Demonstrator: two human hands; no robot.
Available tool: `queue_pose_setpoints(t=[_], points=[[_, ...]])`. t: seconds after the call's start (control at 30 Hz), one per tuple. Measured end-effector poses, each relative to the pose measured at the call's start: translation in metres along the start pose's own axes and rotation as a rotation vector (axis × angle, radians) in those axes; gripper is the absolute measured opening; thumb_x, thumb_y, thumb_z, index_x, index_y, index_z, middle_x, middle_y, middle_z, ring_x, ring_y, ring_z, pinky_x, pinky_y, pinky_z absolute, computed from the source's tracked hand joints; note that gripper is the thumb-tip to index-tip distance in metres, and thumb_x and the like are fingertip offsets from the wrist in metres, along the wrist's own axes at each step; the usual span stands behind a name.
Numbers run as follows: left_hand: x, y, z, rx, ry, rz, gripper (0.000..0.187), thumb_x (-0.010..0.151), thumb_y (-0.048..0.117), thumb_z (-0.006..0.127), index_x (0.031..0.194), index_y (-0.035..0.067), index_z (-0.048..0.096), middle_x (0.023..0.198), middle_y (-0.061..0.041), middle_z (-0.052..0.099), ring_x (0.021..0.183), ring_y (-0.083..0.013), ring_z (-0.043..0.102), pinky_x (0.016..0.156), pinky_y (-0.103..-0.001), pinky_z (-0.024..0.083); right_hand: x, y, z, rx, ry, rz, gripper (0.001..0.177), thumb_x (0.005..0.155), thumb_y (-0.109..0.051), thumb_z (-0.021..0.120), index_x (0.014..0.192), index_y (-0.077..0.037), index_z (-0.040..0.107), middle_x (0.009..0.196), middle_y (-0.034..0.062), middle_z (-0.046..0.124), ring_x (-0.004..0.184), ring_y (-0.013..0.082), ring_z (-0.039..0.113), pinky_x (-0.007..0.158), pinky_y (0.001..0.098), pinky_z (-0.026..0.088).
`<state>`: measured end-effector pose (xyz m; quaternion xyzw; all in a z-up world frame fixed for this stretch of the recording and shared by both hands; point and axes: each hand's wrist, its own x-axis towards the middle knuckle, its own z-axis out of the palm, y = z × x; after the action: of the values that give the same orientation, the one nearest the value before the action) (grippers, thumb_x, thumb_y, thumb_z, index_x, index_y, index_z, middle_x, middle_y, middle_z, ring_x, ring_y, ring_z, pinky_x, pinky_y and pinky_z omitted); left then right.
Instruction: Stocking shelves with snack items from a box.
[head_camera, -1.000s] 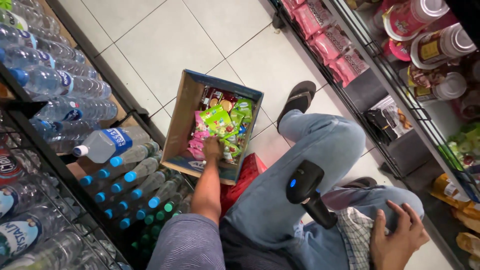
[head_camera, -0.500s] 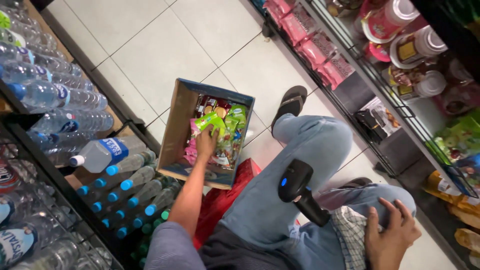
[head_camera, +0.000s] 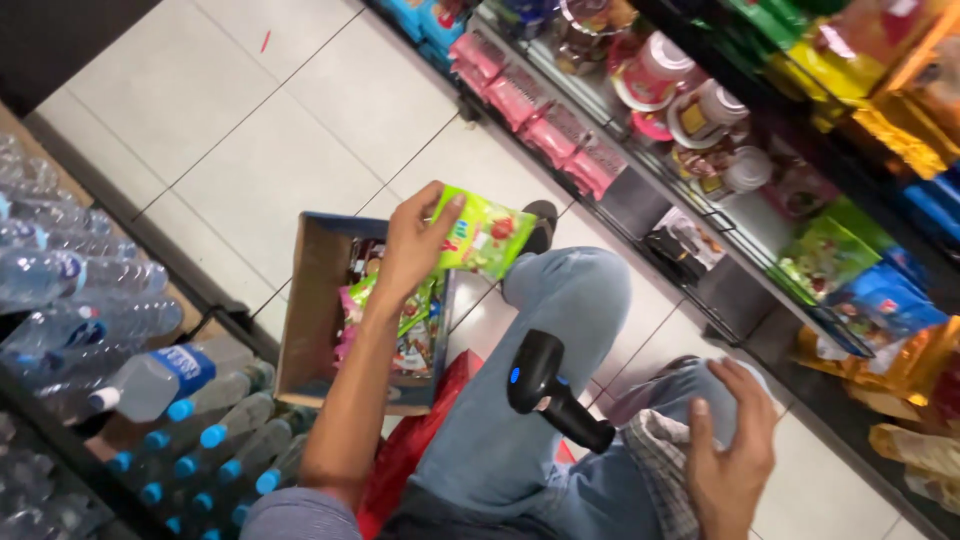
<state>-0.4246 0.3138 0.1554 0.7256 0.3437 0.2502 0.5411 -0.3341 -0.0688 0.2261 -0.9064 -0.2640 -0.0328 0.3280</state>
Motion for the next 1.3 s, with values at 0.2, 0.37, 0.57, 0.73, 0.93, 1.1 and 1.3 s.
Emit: queue_pose_setpoints(t=[0.2,0.37,0.57,0.73,0.93,1.1,1.3], points=[[-0.021,0.08,0.051,-0.271,-0.413,0.044,0.022,0.098,0.023,0.069,0.1,0.001,0.068,0.082,0.002,0.067,0.076,-0.0023,0.057,0.064,-0.024,0.049,0.004,-0.021,0.014,0.442,-0.068,0.045,0.05,0.093,-0.006,0.062,0.142,-0.002,0.054,0.141,0.0126,0.06,0.129,0.024,0.061,0.11,0.0377,0.048],[-0.049,0.113,0.086,-0.212,-0.642,0.178,0.026,0.095,0.025,0.074,0.1,-0.001,0.072,0.081,-0.004,0.071,0.078,-0.0041,0.059,0.07,-0.028,0.054,-0.002,-0.025,0.03,0.594,-0.155,0.221,0.077,0.081,-0.004,0.074,0.154,-0.004,0.05,0.12,0.0138,0.063,0.099,0.0184,0.06,0.089,0.0337,0.054],[-0.074,0.122,0.115,-0.158,-0.757,0.21,0.03,0.097,0.029,0.072,0.105,0.001,0.073,0.084,-0.005,0.076,0.077,-0.0087,0.072,0.07,-0.029,0.056,-0.015,0.009,0.04,0.787,-0.045,0.481,0.033,0.095,-0.014,0.071,0.124,0.0,0.063,0.098,0.0099,0.07,0.083,0.0108,0.068,0.068,0.0275,0.056],[-0.121,0.097,0.151,-0.922,-0.813,-0.237,0.048,0.101,0.04,0.058,0.137,0.008,0.06,0.122,-0.001,0.071,0.11,-0.0076,0.069,0.097,-0.025,0.056,-0.014,0.009,0.029,1.218,0.188,0.655,0.024,0.102,-0.019,0.061,0.119,-0.002,0.059,0.098,0.0049,0.069,0.081,0.0105,0.067,0.068,0.0268,0.056],[-0.154,0.062,0.197,-1.115,-0.648,-0.616,0.054,0.109,0.046,0.055,0.131,-0.003,0.06,0.116,-0.014,0.071,0.102,-0.0207,0.07,0.089,-0.036,0.058,-0.026,0.008,0.024,1.149,0.133,0.66,0.03,0.1,-0.011,0.06,0.128,-0.001,0.057,0.109,0.0097,0.07,0.094,0.015,0.069,0.083,0.0311,0.06],[-0.132,0.085,0.179,-1.32,-0.708,-0.859,0.059,0.103,0.051,0.048,0.137,0.003,0.057,0.125,-0.015,0.07,0.112,-0.027,0.07,0.1,-0.043,0.055,-0.042,0.012,-0.003,1.006,0.029,0.553,0.048,0.091,-0.008,0.064,0.136,-0.009,0.048,0.119,0.015,0.071,0.104,0.023,0.072,0.092,0.0388,0.06],[-0.13,0.097,0.17,-1.461,-0.757,-0.881,0.074,0.101,0.063,0.039,0.143,0.004,0.052,0.135,-0.017,0.064,0.121,-0.0314,0.065,0.106,-0.049,0.049,-0.061,0.054,-0.018,-0.228,-0.122,0.045,0.077,0.067,-0.036,0.082,0.133,-0.008,0.054,0.145,0.0178,0.052,0.131,0.0397,0.049,0.104,0.0541,0.041]])
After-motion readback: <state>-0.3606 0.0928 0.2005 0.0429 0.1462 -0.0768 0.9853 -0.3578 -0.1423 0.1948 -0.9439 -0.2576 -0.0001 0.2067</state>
